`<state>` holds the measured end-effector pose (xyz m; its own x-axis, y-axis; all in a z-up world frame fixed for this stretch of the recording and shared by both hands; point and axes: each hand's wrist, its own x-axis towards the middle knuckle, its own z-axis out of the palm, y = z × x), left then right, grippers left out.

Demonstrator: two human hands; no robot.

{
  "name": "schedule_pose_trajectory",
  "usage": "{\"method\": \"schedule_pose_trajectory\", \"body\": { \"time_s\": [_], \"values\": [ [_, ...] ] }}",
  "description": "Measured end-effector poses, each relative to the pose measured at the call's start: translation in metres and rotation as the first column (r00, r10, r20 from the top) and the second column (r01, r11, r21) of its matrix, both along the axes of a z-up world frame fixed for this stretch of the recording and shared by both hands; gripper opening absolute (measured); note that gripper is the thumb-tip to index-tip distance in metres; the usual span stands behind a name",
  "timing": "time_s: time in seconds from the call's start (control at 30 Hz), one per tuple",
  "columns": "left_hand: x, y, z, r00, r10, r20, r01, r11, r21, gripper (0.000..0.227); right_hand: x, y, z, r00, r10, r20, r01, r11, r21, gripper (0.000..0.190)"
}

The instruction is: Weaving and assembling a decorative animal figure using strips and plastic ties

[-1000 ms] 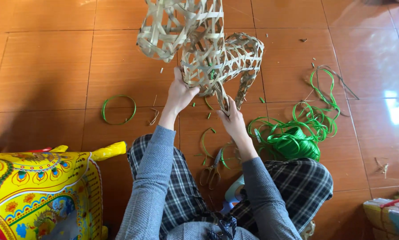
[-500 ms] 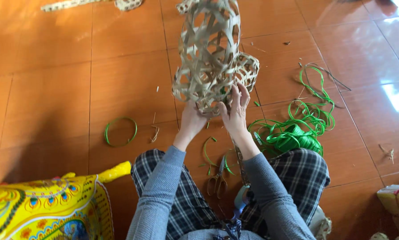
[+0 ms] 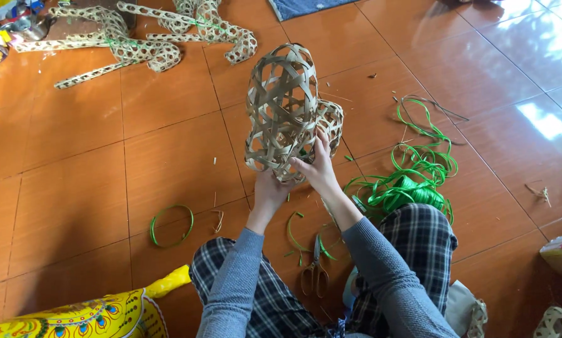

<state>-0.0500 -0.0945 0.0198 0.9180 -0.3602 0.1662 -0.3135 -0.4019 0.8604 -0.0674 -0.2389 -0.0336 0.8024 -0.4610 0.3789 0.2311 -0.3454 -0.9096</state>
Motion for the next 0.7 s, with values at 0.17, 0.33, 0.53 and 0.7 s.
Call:
{"method": "schedule_pose_trajectory", "body": {
  "time_s": [0.17,0.33,0.53,0.7],
  "values": [
    [0.003,-0.006,-0.038,0.996,0.020,0.088,-0.027,0.996,0.081,0.048,-0.004,-0.005,-0.005,0.998,0.060,0.027,-0.063,0.990,0.124,0.079],
    [-0.012,-0.001,0.005,0.993,0.004,0.115,-0.023,0.986,0.166,0.040,0.006,-0.013,-0.031,0.987,0.091,0.134,-0.118,0.971,0.207,0.063],
    [-0.003,-0.005,-0.048,0.974,0.089,0.210,-0.130,0.973,0.189,0.041,-0.032,-0.022,-0.008,0.991,0.102,0.089,-0.112,0.987,0.119,0.055],
    [0.014,0.000,-0.064,0.967,0.195,0.161,-0.201,0.979,0.021,0.042,-0.073,-0.028,-0.023,0.966,0.158,-0.205,-0.168,0.985,-0.031,0.060]
  ]
}}
